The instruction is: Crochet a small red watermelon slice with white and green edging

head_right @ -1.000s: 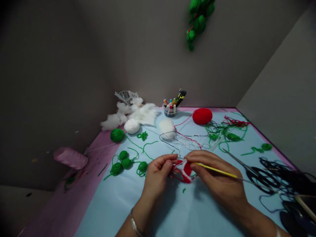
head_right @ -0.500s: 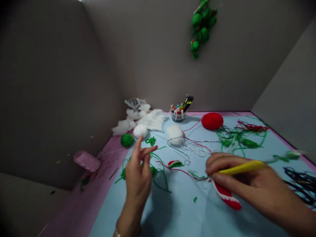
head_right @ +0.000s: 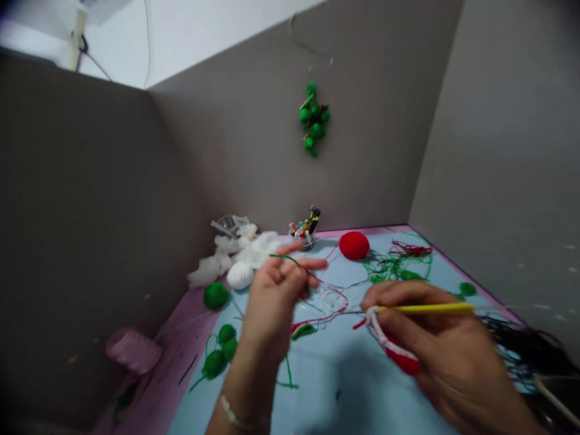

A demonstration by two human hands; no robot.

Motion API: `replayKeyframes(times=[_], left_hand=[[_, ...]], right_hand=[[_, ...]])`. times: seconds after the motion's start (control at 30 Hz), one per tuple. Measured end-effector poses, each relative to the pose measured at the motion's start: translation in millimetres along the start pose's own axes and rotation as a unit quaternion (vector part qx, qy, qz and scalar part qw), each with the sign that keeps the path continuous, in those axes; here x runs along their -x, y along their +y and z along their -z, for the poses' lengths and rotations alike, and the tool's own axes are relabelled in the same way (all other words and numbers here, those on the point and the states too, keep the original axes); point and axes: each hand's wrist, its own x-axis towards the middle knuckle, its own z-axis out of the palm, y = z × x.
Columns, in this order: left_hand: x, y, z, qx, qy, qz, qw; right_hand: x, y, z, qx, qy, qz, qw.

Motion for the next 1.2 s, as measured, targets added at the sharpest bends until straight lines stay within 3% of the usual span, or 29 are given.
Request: replayKeyframes(times=[0.03, 0.1, 0.17, 0.3, 0.5, 0.6, 0.7, 0.8, 0.93, 1.03, 1.2], left_hand=[[-4, -17, -8.1, 0.035, -0.028, 0.085, 0.995], [-9, -42, -19.3, 0.077, -0.022, 0.134, 0.988], [-9, -55, -24.6, 0.074, -0.009, 0.129, 0.989], [-5, -59, -28.2, 0.013, 0.001, 0.103, 0.995], [6, -61, -31.0, -0.137, -0.033, 0.048, 0.989], [11, -62, -29.8, -0.214, -0.032, 0.008, 0.976], [10, -62, -28.0, -0.215, -0.041, 0.002, 0.976], [6, -54, -25.1, -0.133, -0.052, 0.051, 0.988], [6, -34, -19.7, 0.034, 0.013, 0.125, 0.992], [9, -24, -17.9, 0.106, -0.023, 0.160, 0.981], [12, -28, -19.1, 0.062, -0.097, 0.170, 0.979]], right_hand=[[-3, -3, -9, -0.055, 0.008, -0.035, 0.998], [-7, -9, -23, -0.132, 0.008, -0.093, 0.987], [-9, -13, -30, -0.171, 0.018, -0.113, 0.979], [-12, -14, -32, -0.179, 0.030, -0.097, 0.979], [-13, -5, -32, -0.096, 0.026, -0.059, 0.993], [-12, 0, -29, -0.020, 0.005, -0.017, 1.000], [-13, 1, -24, 0.043, -0.001, 0.050, 0.998], [-15, -3, -18, 0.113, 0.002, 0.138, 0.984], [-17, -8, -12, 0.181, 0.021, 0.240, 0.953], [-15, -9, -10, 0.223, 0.008, 0.276, 0.935], [-10, -11, -9, 0.193, 0.014, 0.284, 0.939]])
